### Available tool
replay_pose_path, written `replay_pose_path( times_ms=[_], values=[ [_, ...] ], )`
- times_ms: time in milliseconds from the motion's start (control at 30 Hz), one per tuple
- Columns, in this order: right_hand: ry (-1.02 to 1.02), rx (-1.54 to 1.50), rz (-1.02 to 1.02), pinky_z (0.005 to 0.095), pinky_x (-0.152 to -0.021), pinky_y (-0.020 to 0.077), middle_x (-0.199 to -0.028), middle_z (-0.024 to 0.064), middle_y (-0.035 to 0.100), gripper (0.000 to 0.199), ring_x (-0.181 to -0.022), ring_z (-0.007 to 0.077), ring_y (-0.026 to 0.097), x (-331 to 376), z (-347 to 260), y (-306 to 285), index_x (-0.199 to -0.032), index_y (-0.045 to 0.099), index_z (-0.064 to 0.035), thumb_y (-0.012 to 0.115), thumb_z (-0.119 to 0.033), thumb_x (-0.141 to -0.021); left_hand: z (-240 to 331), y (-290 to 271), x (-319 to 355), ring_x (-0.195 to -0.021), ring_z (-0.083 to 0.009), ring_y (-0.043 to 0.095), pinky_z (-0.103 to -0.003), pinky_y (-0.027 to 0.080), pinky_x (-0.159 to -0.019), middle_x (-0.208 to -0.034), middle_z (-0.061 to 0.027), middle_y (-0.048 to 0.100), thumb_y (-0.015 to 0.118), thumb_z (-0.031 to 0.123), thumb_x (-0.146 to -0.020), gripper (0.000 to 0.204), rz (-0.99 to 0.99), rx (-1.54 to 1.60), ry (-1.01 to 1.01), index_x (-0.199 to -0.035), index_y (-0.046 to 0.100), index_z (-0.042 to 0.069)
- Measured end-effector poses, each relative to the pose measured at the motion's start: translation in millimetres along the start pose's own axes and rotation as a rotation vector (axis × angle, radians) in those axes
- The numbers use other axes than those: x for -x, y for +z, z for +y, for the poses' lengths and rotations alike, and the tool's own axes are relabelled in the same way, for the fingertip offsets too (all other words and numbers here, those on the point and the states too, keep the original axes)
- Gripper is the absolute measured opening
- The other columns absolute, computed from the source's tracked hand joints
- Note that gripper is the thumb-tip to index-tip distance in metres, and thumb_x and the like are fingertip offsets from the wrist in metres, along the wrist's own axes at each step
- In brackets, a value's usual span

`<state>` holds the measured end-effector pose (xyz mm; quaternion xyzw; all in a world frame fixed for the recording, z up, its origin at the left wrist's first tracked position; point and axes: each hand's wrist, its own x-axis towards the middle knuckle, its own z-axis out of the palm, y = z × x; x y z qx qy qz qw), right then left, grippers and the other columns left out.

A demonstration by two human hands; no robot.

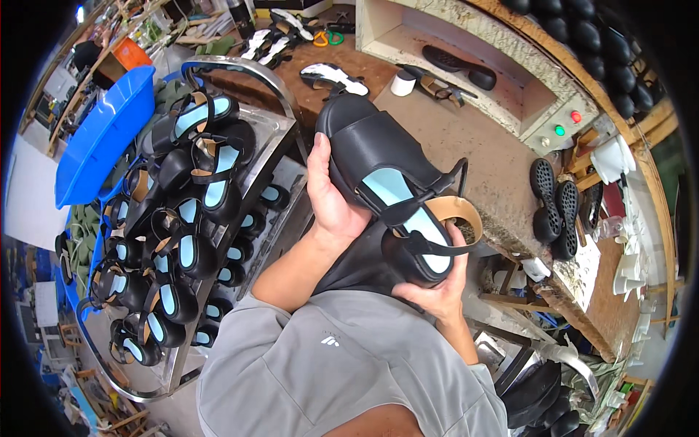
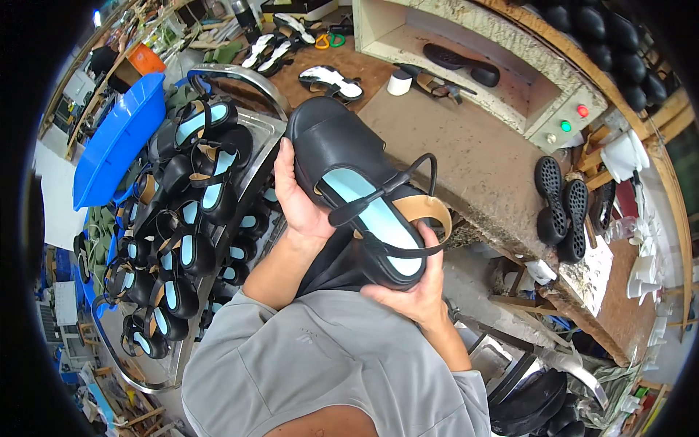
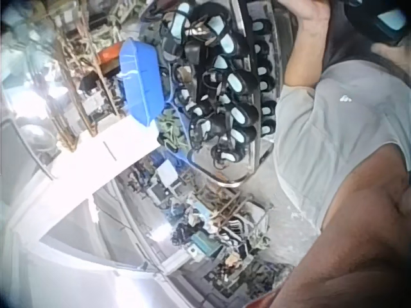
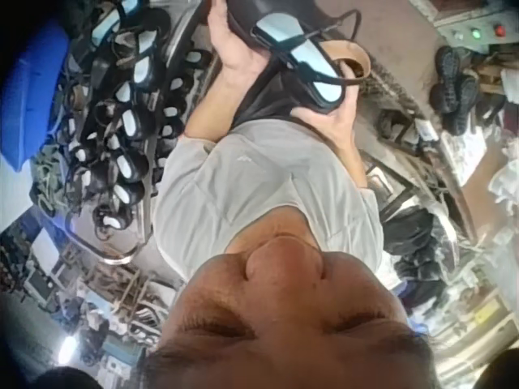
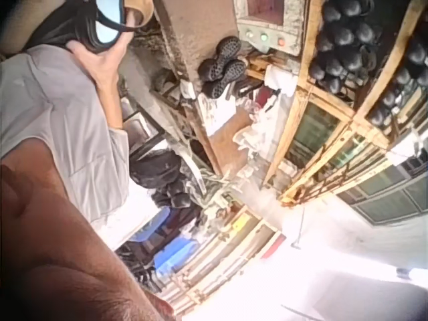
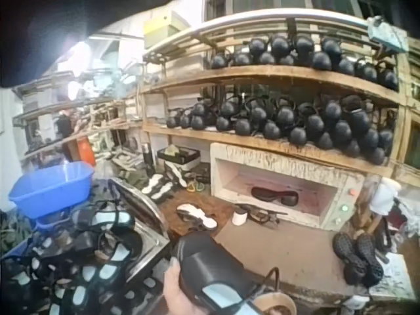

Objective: The person assembles black sandals by pressing the upper straps onto the sole. They pick up a sole and a strap, align them, and press the strap into place, then inspect the fit by flexing the sandal. This process is repeated for multiple pairs.

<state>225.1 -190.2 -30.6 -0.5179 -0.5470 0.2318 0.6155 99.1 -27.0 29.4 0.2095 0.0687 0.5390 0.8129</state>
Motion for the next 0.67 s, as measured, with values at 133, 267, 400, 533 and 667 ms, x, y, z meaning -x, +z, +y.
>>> replay_pose_path(
  times_ms=[133, 267, 400, 533, 667],
  values=[
    [-0.231, -0.069, 0.023, 0.0405, -0.095, 0.0455, -0.119, 0.0265, 0.053, 0.103, -0.110, 0.0320, 0.057, 6.1, -13.7, -15.2, -0.135, 0.026, 0.0076, 0.088, -0.023, -0.059, 16.6, 16.4, 16.8, -0.116, -0.0321, 0.054, -0.046, 0.044, -0.098, -0.130, -0.0187, 0.051, 0.042, 0.056, -0.092, 0.068, -0.182, -0.142, 0.020, -0.136, 0.040, 0.004],
    [-0.371, 0.047, 0.043, 0.0405, -0.089, 0.0422, -0.109, 0.0235, 0.051, 0.107, -0.099, 0.0303, 0.055, 26.8, -23.3, -31.6, -0.133, 0.029, 0.0074, 0.086, -0.038, -0.054, 40.0, 39.9, 30.2, -0.120, -0.0411, 0.048, -0.054, 0.043, -0.097, -0.134, -0.0253, 0.043, 0.046, 0.042, -0.091, 0.064, -0.382, -0.276, 0.148, -0.142, 0.030, 0.009],
    [-0.393, -0.050, 0.096, 0.0424, -0.087, 0.0409, -0.111, 0.0255, 0.049, 0.110, -0.098, 0.0312, 0.054, 36.6, -36.2, -29.0, -0.133, 0.028, 0.0072, 0.083, -0.043, -0.053, 50.0, 54.1, 55.9, -0.107, -0.0265, 0.056, -0.039, 0.049, -0.091, -0.127, -0.0215, 0.048, 0.046, 0.023, -0.088, 0.052, -0.330, -0.238, 0.156, -0.135, 0.035, 0.005],
    [-0.326, -0.098, 0.086, 0.0445, -0.094, 0.0415, -0.116, 0.0282, 0.049, 0.109, -0.104, 0.0358, 0.055, 49.4, -40.1, -28.8, -0.133, 0.027, 0.0078, 0.081, -0.045, -0.055, 49.3, 56.1, 64.1, -0.109, -0.0270, 0.056, -0.038, 0.050, -0.090, -0.127, -0.0188, 0.049, 0.049, 0.037, -0.090, 0.057, -0.291, -0.263, 0.142, -0.135, 0.035, 0.005],
    [-0.409, -0.041, 0.118, 0.0451, -0.096, 0.0415, -0.117, 0.0279, 0.049, 0.109, -0.106, 0.0353, 0.055, 39.7, -41.2, -25.3, -0.133, 0.026, 0.0078, 0.080, -0.047, -0.056, 35.5, 50.3, 57.9, -0.121, -0.0291, 0.049, -0.040, 0.039, -0.103, -0.133, -0.0132, 0.048, 0.047, 0.066, -0.085, 0.087, -0.467, -0.166, 0.127, -0.146, 0.020, 0.009]
  ],
)
